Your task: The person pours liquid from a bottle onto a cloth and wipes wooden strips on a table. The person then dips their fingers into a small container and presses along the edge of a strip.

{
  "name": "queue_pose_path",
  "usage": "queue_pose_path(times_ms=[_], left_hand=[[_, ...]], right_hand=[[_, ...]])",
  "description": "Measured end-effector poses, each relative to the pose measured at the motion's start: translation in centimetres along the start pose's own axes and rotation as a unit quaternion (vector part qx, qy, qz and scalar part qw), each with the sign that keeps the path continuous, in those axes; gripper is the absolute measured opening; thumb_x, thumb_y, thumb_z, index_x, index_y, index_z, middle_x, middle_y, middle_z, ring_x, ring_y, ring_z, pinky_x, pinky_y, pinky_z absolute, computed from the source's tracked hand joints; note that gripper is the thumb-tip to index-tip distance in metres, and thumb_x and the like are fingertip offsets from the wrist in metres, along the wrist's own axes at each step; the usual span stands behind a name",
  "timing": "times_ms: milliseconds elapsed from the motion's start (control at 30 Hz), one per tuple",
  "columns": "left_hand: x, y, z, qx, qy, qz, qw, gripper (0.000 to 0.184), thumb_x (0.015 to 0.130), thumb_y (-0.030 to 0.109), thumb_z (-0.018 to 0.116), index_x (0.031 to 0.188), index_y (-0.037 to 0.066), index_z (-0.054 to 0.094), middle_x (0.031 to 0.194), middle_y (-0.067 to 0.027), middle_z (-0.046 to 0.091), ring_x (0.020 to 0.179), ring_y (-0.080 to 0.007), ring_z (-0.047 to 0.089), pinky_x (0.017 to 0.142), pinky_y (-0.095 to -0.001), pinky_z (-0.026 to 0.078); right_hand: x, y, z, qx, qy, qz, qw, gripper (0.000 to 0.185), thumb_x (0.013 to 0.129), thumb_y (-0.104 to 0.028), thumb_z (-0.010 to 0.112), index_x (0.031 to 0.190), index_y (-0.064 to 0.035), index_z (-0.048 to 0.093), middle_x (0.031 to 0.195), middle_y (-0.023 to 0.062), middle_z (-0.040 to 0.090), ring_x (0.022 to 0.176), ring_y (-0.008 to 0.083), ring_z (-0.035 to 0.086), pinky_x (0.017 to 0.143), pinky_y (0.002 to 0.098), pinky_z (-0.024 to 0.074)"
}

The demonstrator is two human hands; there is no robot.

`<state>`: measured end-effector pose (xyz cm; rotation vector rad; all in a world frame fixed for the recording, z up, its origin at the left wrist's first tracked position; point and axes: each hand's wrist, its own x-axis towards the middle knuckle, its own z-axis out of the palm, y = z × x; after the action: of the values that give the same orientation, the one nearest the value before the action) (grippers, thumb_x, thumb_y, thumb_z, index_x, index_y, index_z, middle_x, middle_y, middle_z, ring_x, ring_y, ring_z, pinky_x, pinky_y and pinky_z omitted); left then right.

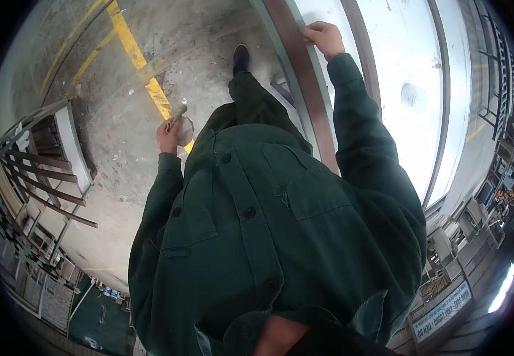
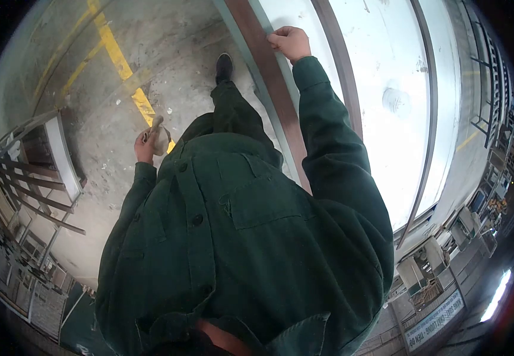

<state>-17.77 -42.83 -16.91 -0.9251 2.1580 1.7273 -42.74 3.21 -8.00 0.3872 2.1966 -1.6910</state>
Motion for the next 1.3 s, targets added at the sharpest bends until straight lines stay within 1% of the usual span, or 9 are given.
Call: queue_pose_path(times_ms=[100,200,400,700,800,900,1100,1200,1300], left_hand=[[0.3,-0.8,0.0,0.031,0.02,0.005,0.999,0.026,0.081,0.007,0.064,0.106,-0.002,0.06,0.095,-0.0064,0.064,0.084,-0.013,0.06,0.076,-0.0248,0.048],[0.7,-1.6,0.0,0.051,0.043,0.026,0.997,0.031,0.079,0.013,0.067,0.106,0.0,0.062,0.094,-0.0096,0.063,0.082,-0.0151,0.06,0.072,-0.0265,0.048],[0.0,-0.3,0.2,-0.01,0.0,-0.009,1.0,0.032,0.078,0.015,0.067,0.105,0.0,0.062,0.095,-0.009,0.061,0.084,-0.0156,0.06,0.07,-0.0272,0.048],[0.1,-0.2,0.5,0.076,0.022,0.022,0.997,0.029,0.078,0.014,0.066,0.103,0.0,0.064,0.094,-0.0081,0.063,0.081,-0.0156,0.06,0.074,-0.0275,0.047],[-1.6,2.7,1.3,0.038,-0.003,0.0,0.999,0.029,0.077,0.015,0.066,0.102,0.0,0.064,0.091,-0.0081,0.064,0.082,-0.016,0.061,0.074,-0.0278,0.047],[-1.5,2.0,1.3,0.047,-0.01,0.028,0.998,0.029,0.078,0.015,0.066,0.101,-0.001,0.064,0.089,-0.0082,0.065,0.081,-0.016,0.061,0.073,-0.0277,0.047],[-1.8,1.2,1.4,0.087,0.008,0.033,0.996,0.028,0.078,0.016,0.066,0.101,0.0,0.064,0.091,-0.0087,0.064,0.083,-0.0161,0.06,0.074,-0.0275,0.047],[-1.6,0.8,1.4,0.077,-0.01,0.03,0.996,0.029,0.078,0.016,0.067,0.101,0.001,0.065,0.094,-0.0094,0.062,0.085,-0.0155,0.059,0.075,-0.0271,0.046],[-2.1,1.8,2.3,0.023,-0.037,-0.01,0.999,0.027,0.078,0.016,0.067,0.101,0.001,0.065,0.095,-0.0087,0.061,0.085,-0.0145,0.058,0.075,-0.027,0.046]], right_hand=[[0.5,0.2,0.1,-0.013,0.003,0.002,1.0,0.021,0.07,-0.011,0.068,0.083,0.0057,0.065,0.069,0.0082,0.063,0.061,0.0128,0.06,0.057,0.0255,0.0513],[0.6,0.2,0.0,-0.02,0.005,0.005,1.0,0.021,0.07,-0.011,0.068,0.083,0.0056,0.065,0.069,0.008,0.064,0.06,0.0128,0.06,0.057,0.0255,0.0513],[-0.5,0.2,-0.2,-0.042,0.005,0.007,0.999,0.02,0.07,-0.01,0.068,0.083,0.0057,0.065,0.069,0.0083,0.063,0.062,0.0131,0.06,0.058,0.0253,0.051],[-4.3,1.3,-0.9,-0.041,0.014,0.017,0.999,0.016,0.071,-0.008,0.067,0.08,0.0054,0.065,0.07,0.0081,0.063,0.06,0.0133,0.058,0.057,0.0256,0.0494],[-5.5,1.4,-1.2,-0.048,0.015,0.02,0.999,0.016,0.071,-0.008,0.067,0.08,0.0052,0.065,0.069,0.0077,0.063,0.06,0.0129,0.058,0.057,0.0255,0.0486],[-6.6,2.2,-1.4,-0.056,0.02,0.026,0.998,0.016,0.071,-0.008,0.067,0.079,0.0052,0.065,0.067,0.0072,0.062,0.059,0.0126,0.058,0.056,0.0253,0.0479],[-9.0,2.6,-1.8,-0.07,0.031,0.034,0.997,0.016,0.071,-0.008,0.066,0.079,0.005,0.065,0.066,0.0068,0.062,0.059,0.0121,0.057,0.056,0.0249,0.0473],[-10.1,2.9,-2.0,-0.071,0.03,0.038,0.996,0.016,0.071,-0.008,0.066,0.079,0.0046,0.064,0.067,0.0065,0.062,0.059,0.0119,0.057,0.056,0.025,0.0474],[-11.0,3.9,-2.4,-0.065,0.029,0.036,0.997,0.015,0.071,-0.009,0.066,0.078,0.0042,0.064,0.067,0.0064,0.062,0.059,0.0117,0.057,0.056,0.0252,0.0474]])
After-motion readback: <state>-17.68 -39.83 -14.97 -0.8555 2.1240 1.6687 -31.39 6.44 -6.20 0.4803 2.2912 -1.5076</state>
